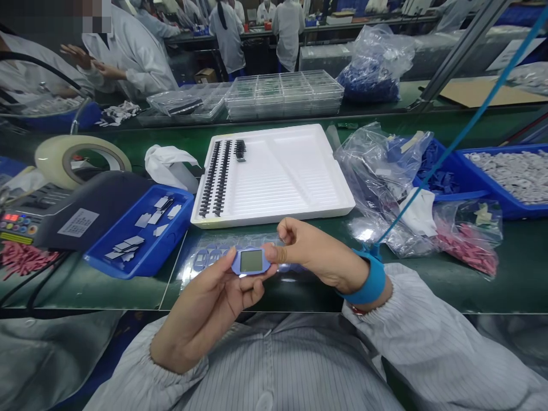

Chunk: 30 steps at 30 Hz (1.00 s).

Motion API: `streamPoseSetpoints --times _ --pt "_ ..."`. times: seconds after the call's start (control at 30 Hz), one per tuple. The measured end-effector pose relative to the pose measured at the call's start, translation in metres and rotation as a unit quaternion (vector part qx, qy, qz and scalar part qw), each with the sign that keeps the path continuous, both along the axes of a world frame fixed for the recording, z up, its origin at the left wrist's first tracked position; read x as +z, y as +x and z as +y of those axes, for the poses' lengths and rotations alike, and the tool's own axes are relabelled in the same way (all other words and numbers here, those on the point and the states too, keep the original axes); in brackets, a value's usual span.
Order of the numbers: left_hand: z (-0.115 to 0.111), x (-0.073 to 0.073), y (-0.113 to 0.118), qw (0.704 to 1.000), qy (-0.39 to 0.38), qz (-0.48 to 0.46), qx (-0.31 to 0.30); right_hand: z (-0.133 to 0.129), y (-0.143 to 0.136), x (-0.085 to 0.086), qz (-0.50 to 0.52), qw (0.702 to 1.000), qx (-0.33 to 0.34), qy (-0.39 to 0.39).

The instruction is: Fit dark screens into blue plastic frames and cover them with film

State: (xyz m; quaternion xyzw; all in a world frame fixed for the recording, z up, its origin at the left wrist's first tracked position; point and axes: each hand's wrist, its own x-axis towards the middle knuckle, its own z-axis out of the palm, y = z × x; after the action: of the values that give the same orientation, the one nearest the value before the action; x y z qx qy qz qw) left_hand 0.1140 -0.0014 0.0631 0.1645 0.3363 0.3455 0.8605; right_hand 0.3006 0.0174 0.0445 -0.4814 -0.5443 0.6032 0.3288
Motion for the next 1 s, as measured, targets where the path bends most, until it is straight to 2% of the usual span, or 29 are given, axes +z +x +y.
streamPoseSetpoints --times 0.07,0.13,0.23,0.33,0.47,0.63,0.73,0.83,1.0 --pt "0.006 -0.004 -0.005 0.999 0.004 0.017 0.042 0.005 0.001 -0.007 -0.050 0.997 -0.033 0.043" --pt "0.014 -0.009 -0.014 0.993 0.012 0.036 0.110 0.007 0.005 -0.017 -0.112 0.988 -0.061 0.089" --pt "0.022 -0.017 -0.025 0.979 0.017 0.057 0.192 0.004 0.011 -0.036 -0.206 0.967 -0.033 0.144" --pt "0.026 -0.025 -0.027 0.977 0.016 0.065 0.204 -0.005 0.015 -0.056 -0.275 0.944 0.025 0.180" --pt "0.030 -0.041 -0.009 0.982 0.030 0.046 0.182 -0.012 0.015 -0.074 -0.336 0.914 0.056 0.222" --pt "0.036 -0.075 0.022 0.979 0.060 0.005 0.193 -0.012 0.013 -0.075 -0.381 0.883 0.075 0.264" --pt "0.037 -0.093 0.032 0.975 0.071 0.006 0.211 -0.014 0.012 -0.073 -0.403 0.868 0.078 0.277" --pt "0.036 -0.100 0.034 0.974 0.079 0.011 0.213 -0.015 0.010 -0.071 -0.418 0.858 0.080 0.288" --pt "0.035 -0.102 0.034 0.974 0.087 0.016 0.211 -0.016 0.008 -0.070 -0.426 0.847 0.086 0.307"
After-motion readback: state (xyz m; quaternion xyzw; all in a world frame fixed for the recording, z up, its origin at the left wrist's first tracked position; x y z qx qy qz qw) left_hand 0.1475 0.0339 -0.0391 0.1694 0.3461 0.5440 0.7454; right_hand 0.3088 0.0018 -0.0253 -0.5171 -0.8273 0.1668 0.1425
